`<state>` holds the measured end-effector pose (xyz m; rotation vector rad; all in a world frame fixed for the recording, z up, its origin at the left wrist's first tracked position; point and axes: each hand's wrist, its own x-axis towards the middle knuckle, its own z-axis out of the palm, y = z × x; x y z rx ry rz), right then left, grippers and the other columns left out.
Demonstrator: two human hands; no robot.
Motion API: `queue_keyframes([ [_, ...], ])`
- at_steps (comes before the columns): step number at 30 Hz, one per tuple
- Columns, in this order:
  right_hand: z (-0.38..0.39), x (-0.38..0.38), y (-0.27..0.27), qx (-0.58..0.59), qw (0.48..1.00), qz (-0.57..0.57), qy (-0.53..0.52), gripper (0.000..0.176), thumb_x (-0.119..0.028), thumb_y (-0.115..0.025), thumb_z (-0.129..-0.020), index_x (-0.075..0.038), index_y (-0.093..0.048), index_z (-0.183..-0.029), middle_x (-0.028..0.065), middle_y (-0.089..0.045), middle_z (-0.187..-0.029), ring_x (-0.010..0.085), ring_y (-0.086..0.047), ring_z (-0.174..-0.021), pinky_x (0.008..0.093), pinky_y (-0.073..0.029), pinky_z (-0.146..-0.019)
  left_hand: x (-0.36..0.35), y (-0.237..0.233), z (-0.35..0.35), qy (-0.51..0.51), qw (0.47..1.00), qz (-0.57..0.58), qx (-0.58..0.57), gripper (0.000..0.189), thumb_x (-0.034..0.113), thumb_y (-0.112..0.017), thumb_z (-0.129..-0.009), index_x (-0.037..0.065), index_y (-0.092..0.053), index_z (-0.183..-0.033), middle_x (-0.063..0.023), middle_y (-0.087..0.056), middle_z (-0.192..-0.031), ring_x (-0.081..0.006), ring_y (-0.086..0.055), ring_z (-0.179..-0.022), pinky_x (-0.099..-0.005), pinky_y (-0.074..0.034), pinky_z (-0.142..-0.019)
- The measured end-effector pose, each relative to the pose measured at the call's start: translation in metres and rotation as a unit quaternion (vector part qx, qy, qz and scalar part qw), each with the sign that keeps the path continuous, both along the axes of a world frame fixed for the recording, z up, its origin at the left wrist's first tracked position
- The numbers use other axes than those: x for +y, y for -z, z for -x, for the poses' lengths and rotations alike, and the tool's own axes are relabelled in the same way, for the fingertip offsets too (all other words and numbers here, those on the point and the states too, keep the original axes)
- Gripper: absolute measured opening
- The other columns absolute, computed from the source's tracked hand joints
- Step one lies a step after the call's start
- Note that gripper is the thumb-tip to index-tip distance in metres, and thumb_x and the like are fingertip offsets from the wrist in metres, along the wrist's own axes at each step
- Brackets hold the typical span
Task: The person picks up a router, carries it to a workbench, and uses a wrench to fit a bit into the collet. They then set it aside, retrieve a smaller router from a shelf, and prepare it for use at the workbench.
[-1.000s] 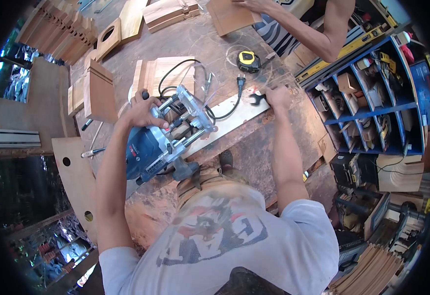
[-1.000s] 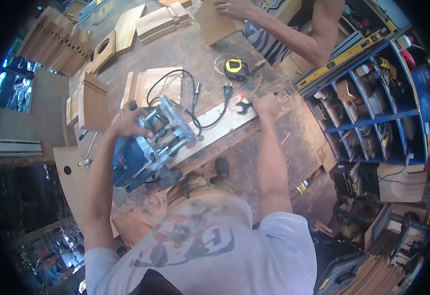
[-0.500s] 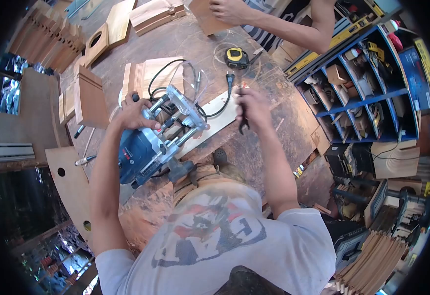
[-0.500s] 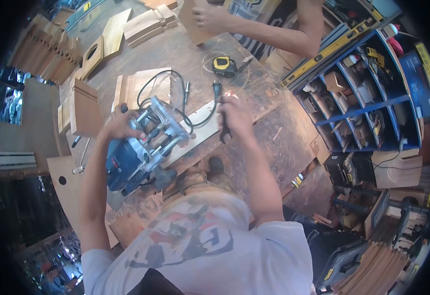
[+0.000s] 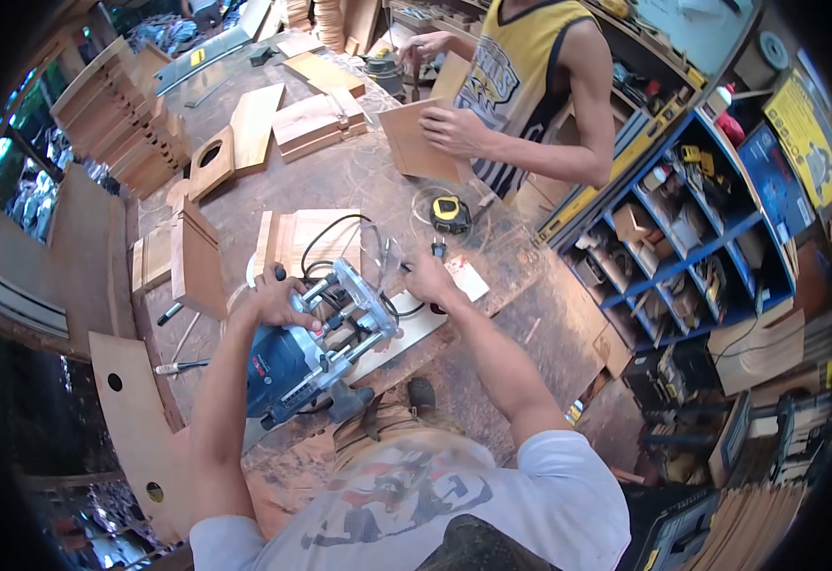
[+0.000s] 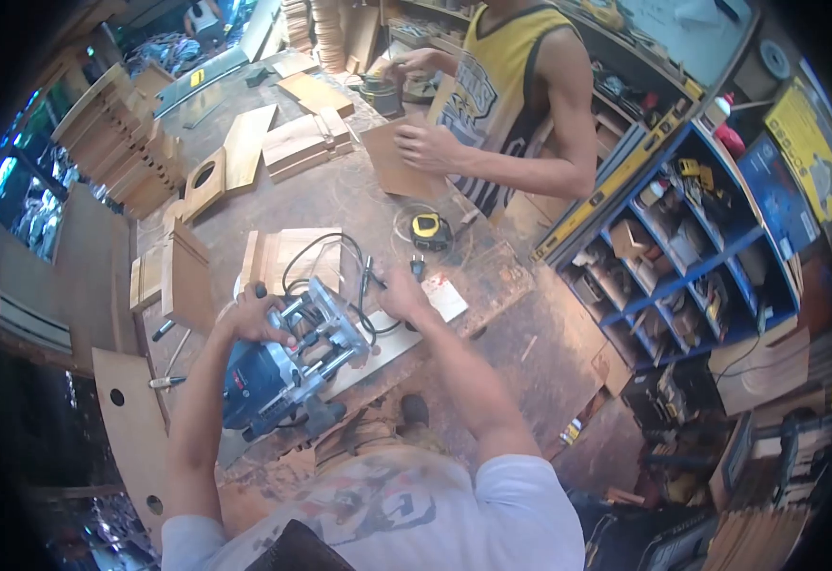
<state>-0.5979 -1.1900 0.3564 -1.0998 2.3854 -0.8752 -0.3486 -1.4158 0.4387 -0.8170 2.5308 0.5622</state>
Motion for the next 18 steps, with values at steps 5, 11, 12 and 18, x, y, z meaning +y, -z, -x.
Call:
queue_keyframes([
  [5, 0.003, -0.003, 0.016, -0.015, 1.0, -0.007, 0.023, 0.038, -0.011, -0.051, -0.087, -0.011, -0.071, -0.12, 0.0298, -0.069, -0.106, 0.0468, -0.066, -0.105, 0.0519, -0.052, -0.093, 0.0, -0.004, 0.0, -0.011, 1.0, -0.02, 0.002, 0.106, 0.074, -0.089, -0.044, 0.021, -0.064, -0.133, -0.0292, -0.021, -0.157, -0.0535, -0.023, -0.144, -0.0594, -0.026, -0.117],
  [11, 0.0, -0.001, 0.008, -0.023, 0.998, -0.028, 0.052, 0.038, -0.013, -0.055, -0.087, -0.011, -0.07, -0.122, 0.0281, -0.071, -0.105, 0.0444, -0.067, -0.103, 0.0516, -0.053, -0.091, 0.0, -0.001, 0.001, -0.006, 1.0, -0.018, 0.004, 0.105, 0.071, -0.09, -0.046, 0.018, -0.063, -0.134, -0.0279, -0.023, -0.155, -0.0528, -0.025, -0.142, -0.0579, -0.028, -0.117],
  [12, 0.004, -0.004, 0.013, -0.025, 0.997, -0.025, 0.074, 0.038, -0.014, -0.056, -0.087, -0.011, -0.07, -0.122, 0.0275, -0.071, -0.105, 0.0441, -0.068, -0.103, 0.0515, -0.053, -0.09, -0.002, -0.003, 0.002, -0.004, 1.0, -0.019, 0.004, 0.104, 0.07, -0.09, -0.048, 0.017, -0.062, -0.134, -0.0286, -0.024, -0.154, -0.0535, -0.026, -0.141, -0.0572, -0.029, -0.117],
  [18, 0.006, -0.005, 0.022, -0.057, 0.996, 0.008, 0.066, 0.039, -0.011, -0.054, -0.088, -0.009, -0.07, -0.123, 0.0206, -0.072, -0.079, 0.0322, -0.072, -0.068, 0.0438, -0.058, -0.07, -0.001, -0.002, 0.002, -0.006, 1.0, 0.001, -0.002, 0.104, 0.071, -0.09, -0.047, 0.017, -0.063, -0.133, -0.028, -0.025, -0.152, -0.0526, -0.031, -0.138, -0.056, -0.032, -0.116],
])
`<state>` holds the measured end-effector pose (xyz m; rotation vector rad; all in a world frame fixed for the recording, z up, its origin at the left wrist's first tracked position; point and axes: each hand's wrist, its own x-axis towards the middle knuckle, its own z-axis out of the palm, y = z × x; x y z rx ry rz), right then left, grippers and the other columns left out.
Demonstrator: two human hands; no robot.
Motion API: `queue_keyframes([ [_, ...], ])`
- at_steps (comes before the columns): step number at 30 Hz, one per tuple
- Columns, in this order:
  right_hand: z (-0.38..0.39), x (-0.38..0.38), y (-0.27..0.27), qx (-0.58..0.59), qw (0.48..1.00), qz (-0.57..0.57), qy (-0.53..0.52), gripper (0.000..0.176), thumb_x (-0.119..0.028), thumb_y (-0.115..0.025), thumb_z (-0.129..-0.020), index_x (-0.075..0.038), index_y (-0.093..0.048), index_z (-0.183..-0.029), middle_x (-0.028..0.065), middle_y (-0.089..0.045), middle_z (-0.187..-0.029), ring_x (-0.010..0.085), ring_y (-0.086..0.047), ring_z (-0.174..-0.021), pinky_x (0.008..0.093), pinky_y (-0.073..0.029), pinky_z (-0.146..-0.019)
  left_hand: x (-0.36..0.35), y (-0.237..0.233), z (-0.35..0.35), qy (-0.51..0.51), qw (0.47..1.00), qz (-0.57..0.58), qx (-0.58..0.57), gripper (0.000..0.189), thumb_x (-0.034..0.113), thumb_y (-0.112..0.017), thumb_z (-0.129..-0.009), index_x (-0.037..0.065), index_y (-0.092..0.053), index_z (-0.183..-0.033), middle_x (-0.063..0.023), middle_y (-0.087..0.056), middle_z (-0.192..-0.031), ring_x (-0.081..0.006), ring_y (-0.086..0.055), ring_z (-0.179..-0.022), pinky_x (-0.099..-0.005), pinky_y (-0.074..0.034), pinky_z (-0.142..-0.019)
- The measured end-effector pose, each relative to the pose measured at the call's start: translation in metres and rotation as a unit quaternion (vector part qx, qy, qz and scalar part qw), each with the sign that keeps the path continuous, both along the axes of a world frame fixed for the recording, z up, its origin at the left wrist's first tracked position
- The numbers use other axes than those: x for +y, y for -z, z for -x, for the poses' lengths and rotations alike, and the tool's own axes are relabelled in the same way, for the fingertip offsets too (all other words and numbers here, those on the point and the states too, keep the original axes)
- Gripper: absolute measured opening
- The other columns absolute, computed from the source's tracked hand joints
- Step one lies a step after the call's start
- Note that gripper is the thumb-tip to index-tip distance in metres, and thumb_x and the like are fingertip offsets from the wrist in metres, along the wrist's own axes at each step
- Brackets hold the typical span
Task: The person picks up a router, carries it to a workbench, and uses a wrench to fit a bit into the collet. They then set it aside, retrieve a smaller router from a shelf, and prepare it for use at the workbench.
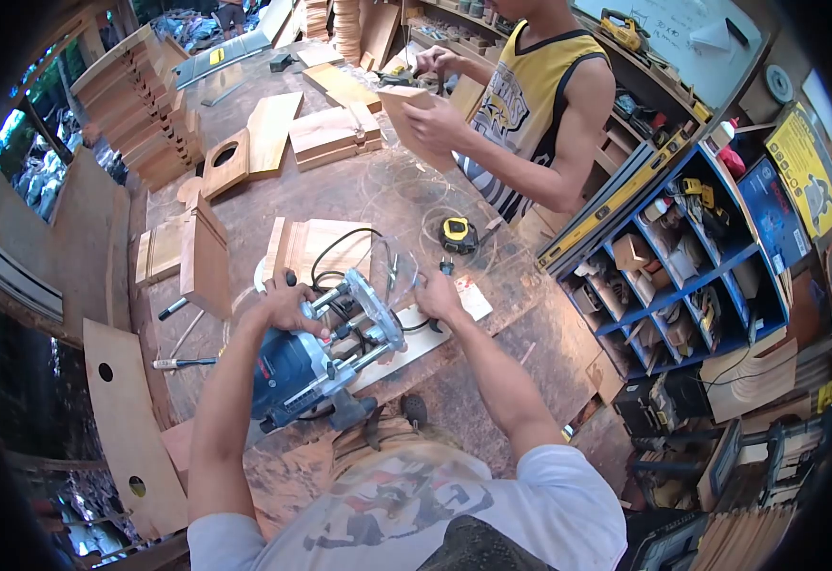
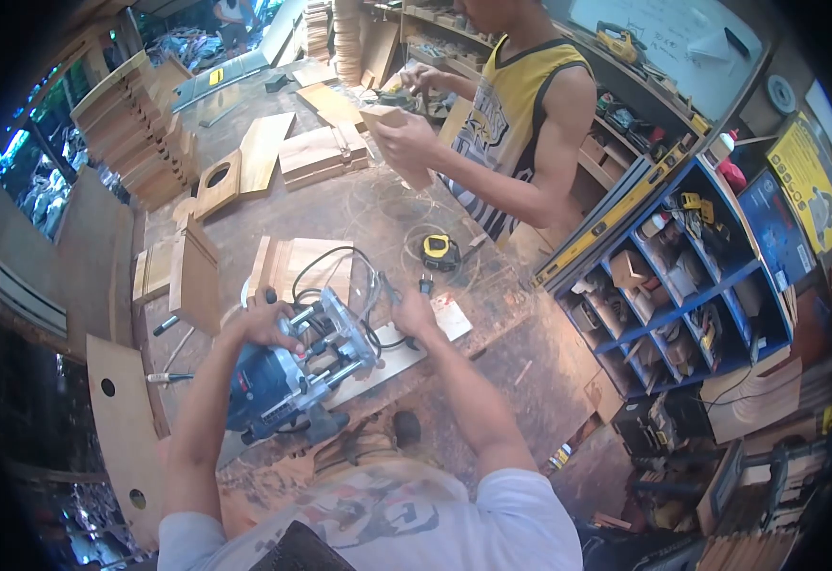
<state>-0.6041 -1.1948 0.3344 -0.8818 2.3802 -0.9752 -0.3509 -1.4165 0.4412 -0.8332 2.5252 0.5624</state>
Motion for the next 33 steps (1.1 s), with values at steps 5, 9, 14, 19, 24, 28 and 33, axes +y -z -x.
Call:
queue_keyframes([
  [5, 0.004, 0.002, 0.012, 0.012, 1.0, 0.006, -0.028, 0.041, -0.007, -0.053, -0.087, -0.006, -0.069, -0.125, 0.0171, -0.071, -0.072, 0.0236, -0.07, -0.055, 0.0405, -0.058, -0.06, -0.003, 0.006, -0.003, -0.002, 1.0, -0.011, 0.022, 0.105, 0.071, -0.09, -0.047, 0.018, -0.063, -0.133, -0.0292, -0.024, -0.154, -0.054, -0.029, -0.14, -0.0554, -0.031, -0.116],
  [9, 0.003, 0.002, 0.022, -0.004, 0.999, 0.009, -0.049, 0.042, -0.005, -0.054, -0.086, -0.005, -0.068, -0.126, 0.0159, -0.072, -0.072, 0.0231, -0.069, -0.051, 0.039, -0.057, -0.056, 0.0, 0.0, -0.001, 0.0, 1.0, -0.007, 0.016, 0.105, 0.072, -0.09, -0.047, 0.017, -0.064, -0.133, -0.0305, -0.022, -0.155, -0.0548, -0.028, -0.141, -0.0555, -0.03, -0.117],
  [14, -0.007, 0.015, -0.013, -0.028, 0.983, 0.158, 0.088, 0.042, -0.008, -0.062, -0.086, 0.006, -0.066, -0.125, 0.0109, -0.074, -0.074, 0.014, -0.068, -0.06, 0.0305, -0.055, -0.06, -0.002, 0.004, -0.002, 0.0, 1.0, -0.01, 0.024, 0.105, 0.069, -0.09, -0.046, 0.018, -0.064, -0.133, -0.0319, -0.024, -0.155, -0.0554, -0.027, -0.142, -0.0567, -0.031, -0.116],
  [19, -0.078, 0.054, -0.147, -0.155, 0.935, 0.309, 0.076, 0.021, -0.008, -0.066, -0.094, 0.003, -0.065, -0.112, 0.0112, -0.075, -0.09, 0.0103, -0.069, -0.074, 0.0274, -0.053, -0.059, -0.011, 0.015, 0.002, 0.013, 1.0, 0.0, 0.023, 0.106, 0.072, -0.089, -0.046, 0.02, -0.064, -0.135, -0.0275, -0.026, -0.154, -0.0549, -0.028, -0.14, -0.0638, -0.029, -0.114],
  [24, -0.135, 0.041, -0.164, -0.182, 0.913, 0.361, -0.05, 0.014, -0.005, -0.065, -0.096, 0.003, -0.064, -0.108, 0.0091, -0.072, -0.088, 0.0106, -0.069, -0.074, 0.0256, -0.056, -0.059, 0.0, 0.0, -0.001, 0.001, 1.0, -0.011, 0.002, 0.107, 0.069, -0.089, -0.047, 0.018, -0.06, -0.137, -0.0299, -0.022, -0.156, -0.0542, -0.029, -0.14, -0.0599, -0.033, -0.113],
  [28, -0.145, 0.016, -0.138, -0.05, 0.941, 0.289, -0.167, 0.011, -0.005, -0.064, -0.095, 0.003, -0.065, -0.104, 0.0154, -0.07, -0.089, 0.0213, -0.071, -0.071, 0.0324, -0.055, -0.061, 0.002, -0.004, -0.001, -0.008, 1.0, -0.018, 0.011, 0.106, 0.067, -0.089, -0.048, 0.016, -0.061, -0.136, -0.0291, -0.023, -0.156, -0.0523, -0.028, -0.14, -0.0575, -0.032, -0.113],
  [33, -0.157, 0.012, -0.11, 0.027, 0.93, 0.314, -0.192, 0.013, 0.003, -0.063, -0.09, 0.001, -0.061, -0.103, 0.0193, -0.064, -0.096, 0.0394, -0.066, -0.087, 0.0403, -0.054, -0.076, 0.001, -0.005, -0.003, -0.004, 1.0, -0.015, 0.021, 0.104, 0.066, -0.089, -0.048, 0.015, -0.062, -0.134, -0.0268, -0.026, -0.155, -0.0513, -0.028, -0.14, -0.057, -0.031, -0.113],
])
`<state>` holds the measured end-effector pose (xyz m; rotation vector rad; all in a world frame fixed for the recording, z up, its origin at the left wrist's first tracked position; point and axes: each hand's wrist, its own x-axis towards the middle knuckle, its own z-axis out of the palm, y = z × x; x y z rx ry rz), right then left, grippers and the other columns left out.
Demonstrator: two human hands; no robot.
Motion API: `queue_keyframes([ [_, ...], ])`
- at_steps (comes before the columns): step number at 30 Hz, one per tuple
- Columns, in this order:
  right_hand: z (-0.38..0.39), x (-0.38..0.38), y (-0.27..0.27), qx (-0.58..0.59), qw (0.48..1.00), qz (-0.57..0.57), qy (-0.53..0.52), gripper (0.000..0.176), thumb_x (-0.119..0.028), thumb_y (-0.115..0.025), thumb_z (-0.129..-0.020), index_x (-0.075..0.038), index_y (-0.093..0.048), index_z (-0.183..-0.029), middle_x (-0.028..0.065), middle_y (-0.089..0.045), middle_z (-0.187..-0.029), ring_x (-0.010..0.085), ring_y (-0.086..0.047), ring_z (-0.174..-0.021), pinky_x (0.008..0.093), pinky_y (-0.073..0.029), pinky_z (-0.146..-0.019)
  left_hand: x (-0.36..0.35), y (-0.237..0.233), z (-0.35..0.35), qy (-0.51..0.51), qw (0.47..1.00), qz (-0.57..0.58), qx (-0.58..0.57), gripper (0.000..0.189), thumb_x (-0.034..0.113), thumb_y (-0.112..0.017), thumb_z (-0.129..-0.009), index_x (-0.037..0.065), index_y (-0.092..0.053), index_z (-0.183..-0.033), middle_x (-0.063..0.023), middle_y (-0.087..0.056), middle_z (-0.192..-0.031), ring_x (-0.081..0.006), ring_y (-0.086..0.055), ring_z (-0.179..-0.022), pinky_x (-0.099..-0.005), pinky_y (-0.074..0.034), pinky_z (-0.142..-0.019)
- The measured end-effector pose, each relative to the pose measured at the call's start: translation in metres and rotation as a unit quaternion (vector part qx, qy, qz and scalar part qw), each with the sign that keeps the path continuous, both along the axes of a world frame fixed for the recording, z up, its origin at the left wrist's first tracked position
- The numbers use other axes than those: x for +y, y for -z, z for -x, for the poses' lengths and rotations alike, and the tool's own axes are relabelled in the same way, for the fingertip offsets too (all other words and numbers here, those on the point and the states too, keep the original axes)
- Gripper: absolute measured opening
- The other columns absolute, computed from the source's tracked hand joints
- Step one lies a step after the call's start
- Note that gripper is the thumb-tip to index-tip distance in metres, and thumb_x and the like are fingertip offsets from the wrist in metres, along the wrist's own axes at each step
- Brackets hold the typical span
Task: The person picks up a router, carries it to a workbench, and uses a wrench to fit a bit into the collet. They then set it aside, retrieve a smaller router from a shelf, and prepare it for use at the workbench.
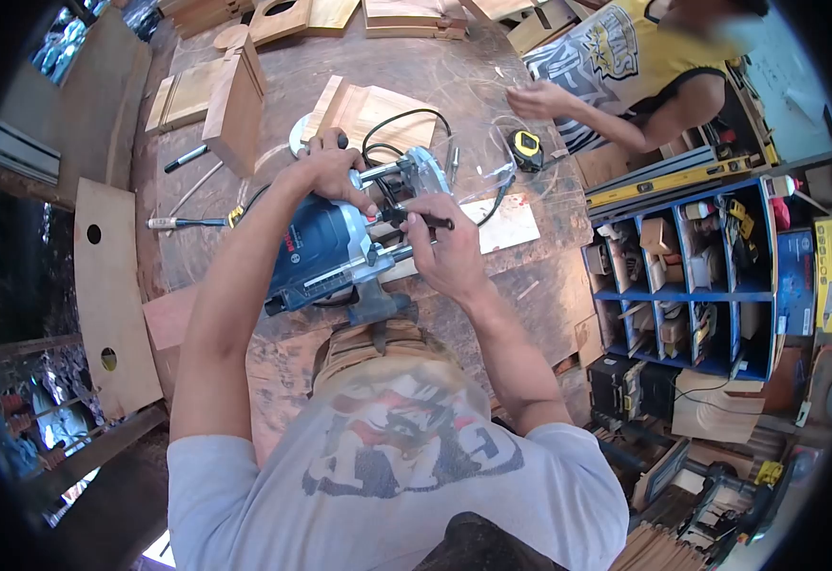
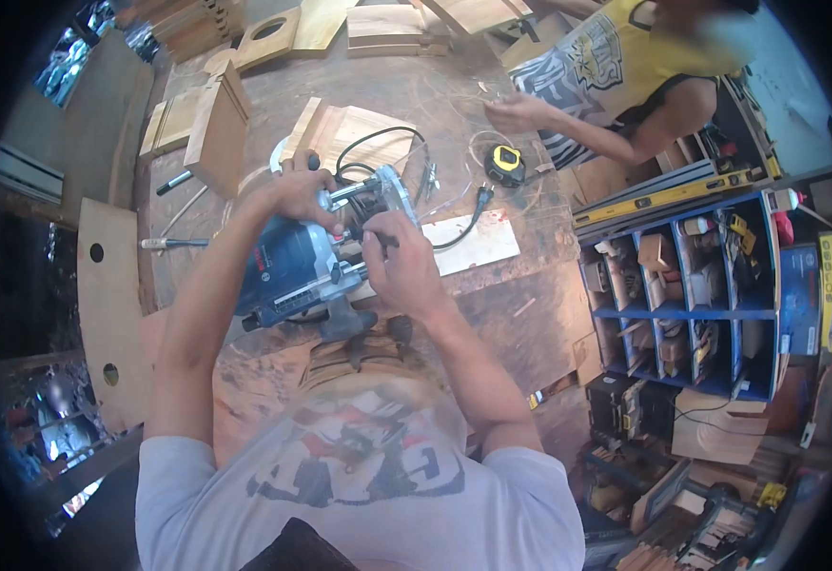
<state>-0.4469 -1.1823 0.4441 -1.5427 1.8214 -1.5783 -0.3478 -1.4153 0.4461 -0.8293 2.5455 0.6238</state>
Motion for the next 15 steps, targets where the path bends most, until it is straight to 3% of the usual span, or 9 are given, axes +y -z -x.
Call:
queue_keyframes([
  [3, -0.006, 0.001, 0.004, 0.088, 0.995, 0.041, -0.009, 0.015, 0.006, -0.064, -0.087, 0.001, -0.061, -0.102, 0.0198, -0.064, -0.098, 0.0385, -0.066, -0.089, 0.0417, -0.054, -0.078, 0.001, 0.001, -0.002, -0.003, 1.0, -0.007, 0.01, 0.102, 0.065, -0.089, -0.048, 0.013, -0.063, -0.132, -0.0256, -0.026, -0.155, -0.0503, -0.026, -0.141, -0.0577, -0.028, -0.114],
  [5, -0.009, 0.0, 0.012, 0.068, 0.997, 0.036, 0.003, 0.014, 0.007, -0.063, -0.089, 0.002, -0.062, -0.102, 0.018, -0.065, -0.099, 0.0304, -0.068, -0.085, 0.0367, -0.056, -0.075, 0.0, 0.005, -0.002, -0.006, 1.0, -0.001, 0.019, 0.102, 0.065, -0.089, -0.048, 0.012, -0.064, -0.132, -0.0255, -0.027, -0.155, -0.0501, -0.026, -0.141, -0.0581, -0.027, -0.114],
  [6, -0.01, -0.001, 0.015, 0.057, 0.998, 0.032, 0.01, 0.013, 0.008, -0.063, -0.09, 0.002, -0.063, -0.102, 0.0171, -0.066, -0.099, 0.0263, -0.069, -0.083, 0.0342, -0.057, -0.073, -0.002, 0.014, -0.001, -0.017, 1.0, 0.013, 0.011, 0.108, 0.071, -0.09, -0.041, 0.018, -0.065, -0.132, -0.0187, -0.028, -0.154, -0.045, -0.027, -0.142, -0.0574, -0.027, -0.113],
  [9, -0.01, -0.001, 0.006, 0.116, 0.993, 0.031, -0.009, 0.018, 0.007, -0.064, -0.087, 0.001, -0.06, -0.103, 0.0188, -0.064, -0.1, 0.0377, -0.066, -0.091, 0.0431, -0.054, -0.079, -0.003, 0.012, -0.001, -0.018, 1.0, 0.006, 0.013, 0.107, 0.07, -0.09, -0.042, 0.018, -0.065, -0.131, -0.0188, -0.028, -0.154, -0.0449, -0.027, -0.142, -0.0568, -0.027, -0.113],
  [12, -0.013, 0.002, 0.008, 0.129, 0.991, 0.024, -0.02, 0.015, 0.004, -0.063, -0.089, 0.001, -0.059, -0.102, 0.0203, -0.064, -0.1, 0.0399, -0.065, -0.092, 0.0446, -0.054, -0.079, -0.001, 0.007, -0.002, -0.012, 1.0, 0.006, 0.008, 0.103, 0.068, -0.09, -0.046, 0.016, -0.064, -0.132, -0.0247, -0.026, -0.156, -0.0503, -0.024, -0.143, -0.0606, -0.024, -0.116],
  [15, -0.004, -0.023, -0.007, 0.114, 0.989, -0.09, -0.033, 0.011, -0.001, -0.061, -0.091, 0.0, -0.058, -0.101, 0.0221, -0.064, -0.103, 0.0428, -0.064, -0.092, 0.0481, -0.052, -0.078, -0.003, 0.007, -0.001, -0.013, 1.0, -0.012, 0.005, 0.102, 0.066, -0.09, -0.047, 0.018, -0.064, -0.132, -0.0242, -0.024, -0.156, -0.0503, -0.023, -0.144, -0.0611, -0.024, -0.116],
])
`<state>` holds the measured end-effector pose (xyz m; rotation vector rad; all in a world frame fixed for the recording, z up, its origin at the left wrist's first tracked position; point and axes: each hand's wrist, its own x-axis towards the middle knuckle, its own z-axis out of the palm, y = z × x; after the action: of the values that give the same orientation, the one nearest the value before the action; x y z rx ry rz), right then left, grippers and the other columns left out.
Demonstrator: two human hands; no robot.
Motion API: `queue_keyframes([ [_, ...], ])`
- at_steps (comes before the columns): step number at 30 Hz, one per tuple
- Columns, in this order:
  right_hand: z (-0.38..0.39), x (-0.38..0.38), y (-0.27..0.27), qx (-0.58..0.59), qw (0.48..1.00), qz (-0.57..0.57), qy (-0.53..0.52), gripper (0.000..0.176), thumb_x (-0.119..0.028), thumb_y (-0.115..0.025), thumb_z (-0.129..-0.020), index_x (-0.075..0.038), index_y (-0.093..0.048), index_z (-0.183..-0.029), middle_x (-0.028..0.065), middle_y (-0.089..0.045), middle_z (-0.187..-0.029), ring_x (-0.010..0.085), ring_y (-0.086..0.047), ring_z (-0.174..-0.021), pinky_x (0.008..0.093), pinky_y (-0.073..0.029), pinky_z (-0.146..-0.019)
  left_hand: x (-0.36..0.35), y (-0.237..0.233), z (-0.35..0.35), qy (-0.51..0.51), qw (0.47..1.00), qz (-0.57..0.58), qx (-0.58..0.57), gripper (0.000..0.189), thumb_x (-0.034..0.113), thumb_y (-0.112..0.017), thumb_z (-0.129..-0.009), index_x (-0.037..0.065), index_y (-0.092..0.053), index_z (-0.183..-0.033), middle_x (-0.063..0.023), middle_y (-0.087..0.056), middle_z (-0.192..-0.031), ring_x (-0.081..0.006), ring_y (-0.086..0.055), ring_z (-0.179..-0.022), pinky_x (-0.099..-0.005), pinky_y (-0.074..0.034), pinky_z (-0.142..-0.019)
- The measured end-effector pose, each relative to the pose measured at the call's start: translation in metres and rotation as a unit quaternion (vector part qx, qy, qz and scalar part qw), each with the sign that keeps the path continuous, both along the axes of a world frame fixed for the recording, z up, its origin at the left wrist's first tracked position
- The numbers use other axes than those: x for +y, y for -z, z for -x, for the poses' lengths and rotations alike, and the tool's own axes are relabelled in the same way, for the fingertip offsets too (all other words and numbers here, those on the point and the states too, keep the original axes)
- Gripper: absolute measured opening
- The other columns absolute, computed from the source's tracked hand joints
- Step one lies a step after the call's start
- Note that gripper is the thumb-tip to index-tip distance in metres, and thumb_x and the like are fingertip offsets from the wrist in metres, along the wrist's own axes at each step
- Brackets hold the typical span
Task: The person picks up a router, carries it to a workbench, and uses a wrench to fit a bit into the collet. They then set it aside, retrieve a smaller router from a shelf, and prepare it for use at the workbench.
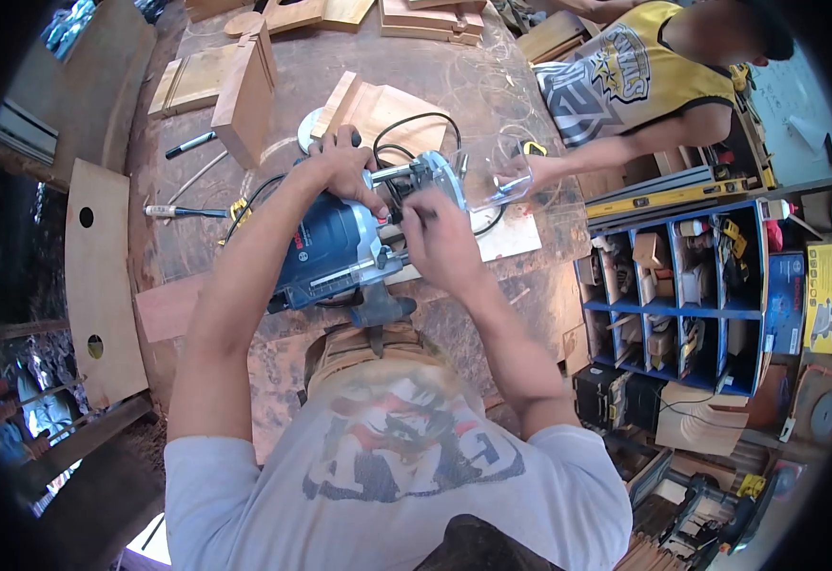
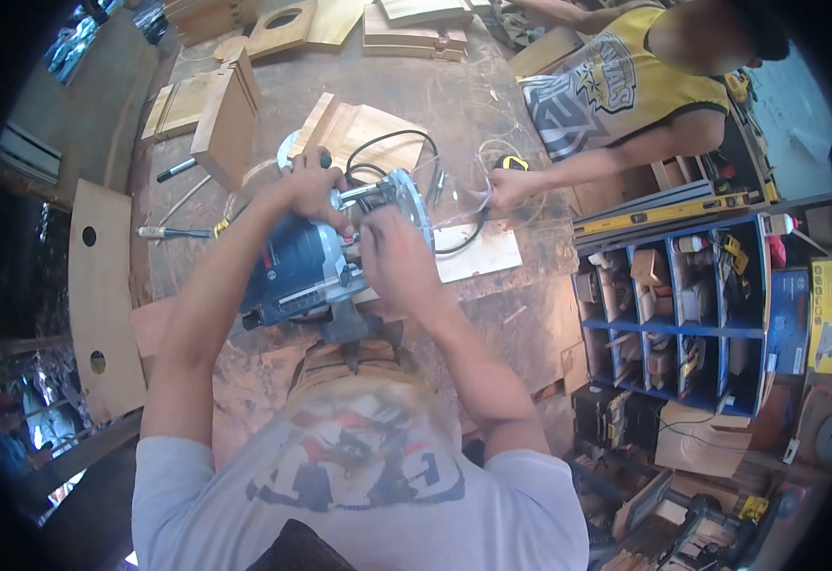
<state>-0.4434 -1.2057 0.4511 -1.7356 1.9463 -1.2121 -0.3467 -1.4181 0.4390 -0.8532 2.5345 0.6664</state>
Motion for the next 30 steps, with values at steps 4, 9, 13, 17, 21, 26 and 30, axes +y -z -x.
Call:
queue_keyframes([
  [4, 0.01, -0.058, -0.017, 0.093, 0.991, -0.098, 0.016, 0.017, -0.009, -0.059, -0.092, 0.007, -0.063, -0.093, 0.0291, -0.068, -0.088, 0.0463, -0.067, -0.083, 0.0537, -0.052, -0.079, -0.001, 0.008, -0.001, -0.017, 1.0, 0.011, 0.016, 0.103, 0.066, -0.092, -0.04, 0.021, -0.066, -0.128, -0.0182, -0.028, -0.153, -0.0473, -0.026, -0.141, -0.0596, -0.023, -0.113],
  [9, 0.024, -0.138, -0.003, 0.115, 0.939, -0.325, 0.017, 0.028, -0.013, -0.066, -0.082, 0.006, -0.07, -0.101, 0.0311, -0.07, -0.1, 0.0436, -0.07, -0.096, 0.049, -0.056, -0.086, 0.001, 0.008, 0.0, -0.019, 1.0, 0.018, 0.016, 0.107, 0.067, -0.092, -0.039, 0.023, -0.066, -0.133, -0.0184, -0.027, -0.154, -0.0463, -0.027, -0.141, -0.0577, -0.024, -0.113],
  [13, 0.022, -0.166, -0.005, 0.14, 0.916, -0.373, 0.039, 0.032, -0.016, -0.069, -0.081, 0.006, -0.074, -0.104, 0.0298, -0.071, -0.104, 0.0408, -0.071, -0.102, 0.0454, -0.057, -0.091, 0.0, 0.003, 0.001, -0.017, 0.999, 0.023, 0.018, 0.106, 0.067, -0.092, -0.04, 0.022, -0.067, -0.133, -0.019, -0.028, -0.154, -0.045, -0.028, -0.14, -0.0569, -0.025, -0.113],
  [17, 0.037, -0.157, -0.064, 0.095, 0.967, -0.221, 0.078, 0.027, -0.014, -0.068, -0.08, 0.005, -0.072, -0.098, 0.0286, -0.071, -0.097, 0.0407, -0.071, -0.097, 0.047, -0.056, -0.087, 0.0, -0.002, -0.001, 0.001, 1.0, -0.006, -0.001, 0.107, 0.067, -0.091, -0.044, 0.018, -0.063, -0.135, -0.0246, -0.026, -0.154, -0.0492, -0.025, -0.142, -0.0594, -0.025, -0.113],
  [21, 0.025, -0.055, -0.076, 0.096, 0.994, -0.012, 0.045, 0.019, -0.011, -0.06, -0.092, 0.006, -0.068, -0.094, 0.0255, -0.069, -0.08, 0.0335, -0.073, -0.077, 0.0399, -0.057, -0.067, 0.002, -0.006, 0.001, 0.0, 1.0, -0.005, 0.001, 0.104, 0.067, -0.091, -0.045, 0.017, -0.065, -0.132, -0.0243, -0.027, -0.153, -0.0496, -0.026, -0.142, -0.0587, -0.025, -0.114],
  [26, -0.007, 0.028, 0.006, -0.067, 0.993, 0.096, 0.012, 0.01, 0.009, -0.061, -0.092, 0.005, -0.064, -0.1, 0.0174, -0.07, -0.1, 0.0212, -0.073, -0.083, 0.0312, -0.059, -0.07, 0.001, 0.003, -0.002, 0.001, 1.0, 0.012, 0.015, 0.105, 0.069, -0.09, -0.045, 0.016, -0.064, -0.132, -0.0244, -0.027, -0.152, -0.0504, -0.025, -0.142, -0.0597, -0.023, -0.115],
  [30, -0.013, 0.043, 0.031, -0.076, 0.989, 0.121, 0.031, 0.02, 0.01, -0.066, -0.082, 0.003, -0.064, -0.101, 0.0178, -0.069, -0.102, 0.0334, -0.069, -0.094, 0.0402, -0.056, -0.08, 0.0, 0.001, 0.0, 0.004, 1.0, 0.013, 0.005, 0.108, 0.07, -0.09, -0.044, 0.015, -0.063, -0.132, -0.0262, -0.027, -0.153, -0.0516, -0.026, -0.141, -0.0607, -0.025, -0.115],
])
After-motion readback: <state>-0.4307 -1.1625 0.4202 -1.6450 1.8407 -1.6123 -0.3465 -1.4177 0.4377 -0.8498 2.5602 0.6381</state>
